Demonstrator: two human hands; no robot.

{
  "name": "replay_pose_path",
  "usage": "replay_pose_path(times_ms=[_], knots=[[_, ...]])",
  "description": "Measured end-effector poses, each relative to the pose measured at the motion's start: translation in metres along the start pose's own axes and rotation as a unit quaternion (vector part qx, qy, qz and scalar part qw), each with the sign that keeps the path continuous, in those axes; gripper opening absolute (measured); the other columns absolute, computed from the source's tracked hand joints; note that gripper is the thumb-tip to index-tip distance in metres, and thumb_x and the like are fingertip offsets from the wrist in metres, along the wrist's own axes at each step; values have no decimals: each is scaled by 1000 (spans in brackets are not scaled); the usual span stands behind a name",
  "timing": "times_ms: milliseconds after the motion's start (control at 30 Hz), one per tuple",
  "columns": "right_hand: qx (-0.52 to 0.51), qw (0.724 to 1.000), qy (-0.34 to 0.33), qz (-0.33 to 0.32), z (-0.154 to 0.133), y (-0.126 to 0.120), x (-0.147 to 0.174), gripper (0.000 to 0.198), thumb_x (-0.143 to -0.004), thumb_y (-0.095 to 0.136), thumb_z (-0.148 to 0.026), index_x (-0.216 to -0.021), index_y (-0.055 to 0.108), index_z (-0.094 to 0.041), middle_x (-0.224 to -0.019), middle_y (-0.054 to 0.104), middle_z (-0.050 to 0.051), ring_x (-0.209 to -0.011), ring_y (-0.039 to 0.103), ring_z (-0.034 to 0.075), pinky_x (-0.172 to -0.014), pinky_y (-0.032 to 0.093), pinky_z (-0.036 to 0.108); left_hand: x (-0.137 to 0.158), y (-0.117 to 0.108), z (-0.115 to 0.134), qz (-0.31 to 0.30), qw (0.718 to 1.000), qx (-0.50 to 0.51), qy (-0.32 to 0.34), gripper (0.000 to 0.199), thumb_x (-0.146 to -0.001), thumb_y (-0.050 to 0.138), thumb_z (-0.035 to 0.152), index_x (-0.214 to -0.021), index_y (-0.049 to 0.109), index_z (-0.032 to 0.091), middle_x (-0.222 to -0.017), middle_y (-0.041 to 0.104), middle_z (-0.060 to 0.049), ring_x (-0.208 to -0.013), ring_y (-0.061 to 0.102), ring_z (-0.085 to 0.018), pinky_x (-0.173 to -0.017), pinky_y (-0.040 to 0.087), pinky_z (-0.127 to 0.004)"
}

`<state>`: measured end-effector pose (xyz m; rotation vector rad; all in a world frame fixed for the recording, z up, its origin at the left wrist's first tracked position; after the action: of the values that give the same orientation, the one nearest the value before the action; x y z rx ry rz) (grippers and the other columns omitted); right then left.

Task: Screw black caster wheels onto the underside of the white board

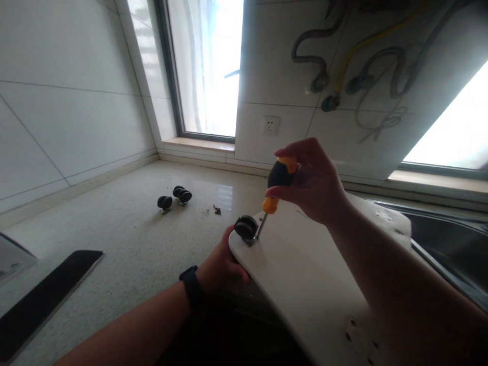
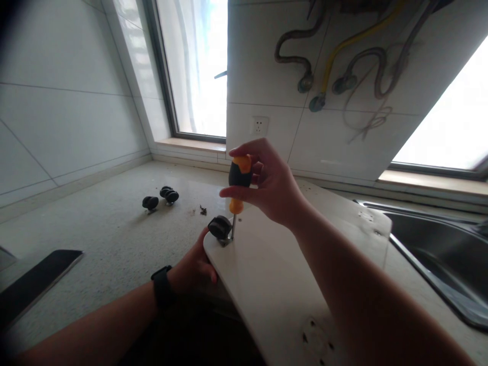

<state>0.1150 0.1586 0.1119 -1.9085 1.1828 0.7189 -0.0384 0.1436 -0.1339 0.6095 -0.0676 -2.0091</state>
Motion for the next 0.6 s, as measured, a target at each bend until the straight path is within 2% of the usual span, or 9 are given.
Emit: replay_pose_path(times_ms=[67, 167, 233, 300, 400, 500, 600], knots=[[72, 996, -35, 33, -5, -3, 2, 55, -66, 94, -24, -109, 60, -30, -95, 58, -4, -71, 56, 10, -58, 54, 25, 0, 2, 3, 3, 1000, 1, -3, 121, -46, 103, 37, -150, 41, 34, -157, 46, -15, -144, 39, -46, -119, 23, -67], [137, 989, -45, 40, -7, -4, 6, 37, -86, 79, -31, -119, 63, -30, -109, 62, 1, -86, 62, 14, -70, 57, 30, -1, 4, 5, 0, 1000, 4, -12, 119, -47, 103, 35, -148, 42, 33, -155, 47, -15, -146, 38, -46, -120, 22, -66], [94, 995, -29, 17, -4, -2, 6, 29, -97, 63, -32, -126, 62, -29, -125, 64, 4, -103, 65, 19, -86, 59, 38, -1, 4, 5, -1, 1000, 3, -14, 118, -46, 103, 33, -147, 43, 33, -155, 48, -15, -147, 36, -46, -121, 22, -66], [-3, 1000, 1, -20, 0, 2, 5, 30, -100, 55, -29, -130, 59, -29, -137, 61, 5, -114, 66, 22, -96, 59, 44, -1, 3, 5, 1, 1000, -2, -13, 119, -45, 103, 32, -147, 43, 33, -157, 46, -15, -148, 35, -46, -121, 22, -65], [-86, 994, 44, -50, 6, 8, 3, 35, -97, 61, -24, -131, 56, -30, -135, 63, 4, -112, 69, 22, -94, 61, 46, -1, 2, 4, 2, 1000, -3, -12, 120, -45, 103, 33, -148, 42, 32, -157, 46, -16, -148, 35, -46, -120, 22, -66], [-19, 999, 40, 19, 9, 4, 0, 41, -83, 78, -23, -119, 58, -30, -112, 66, 1, -97, 69, 19, -85, 63, 40, -1, 2, 2, -3, 1000, 5, -9, 119, -46, 103, 35, -148, 42, 32, -155, 47, -16, -146, 38, -45, -120, 23, -66], [88, 992, 9, 95, 6, -1, 0, 52, -71, 88, -27, -111, 56, -31, -97, 60, -1, -85, 64, 17, -69, 61, 34, -1, 1, 0, 1, 1000, 3, 4, 118, -45, 103, 34, -147, 43, 34, -153, 50, -14, -143, 41, -44, -120, 25, -65]])
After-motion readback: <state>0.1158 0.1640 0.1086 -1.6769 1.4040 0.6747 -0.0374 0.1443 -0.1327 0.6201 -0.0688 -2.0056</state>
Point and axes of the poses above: each hand's wrist, its own x-axis away from the middle knuckle, its own y-axis out of the palm, z = x × y, the point moved 6 cm from there along -x, towards the middle knuckle
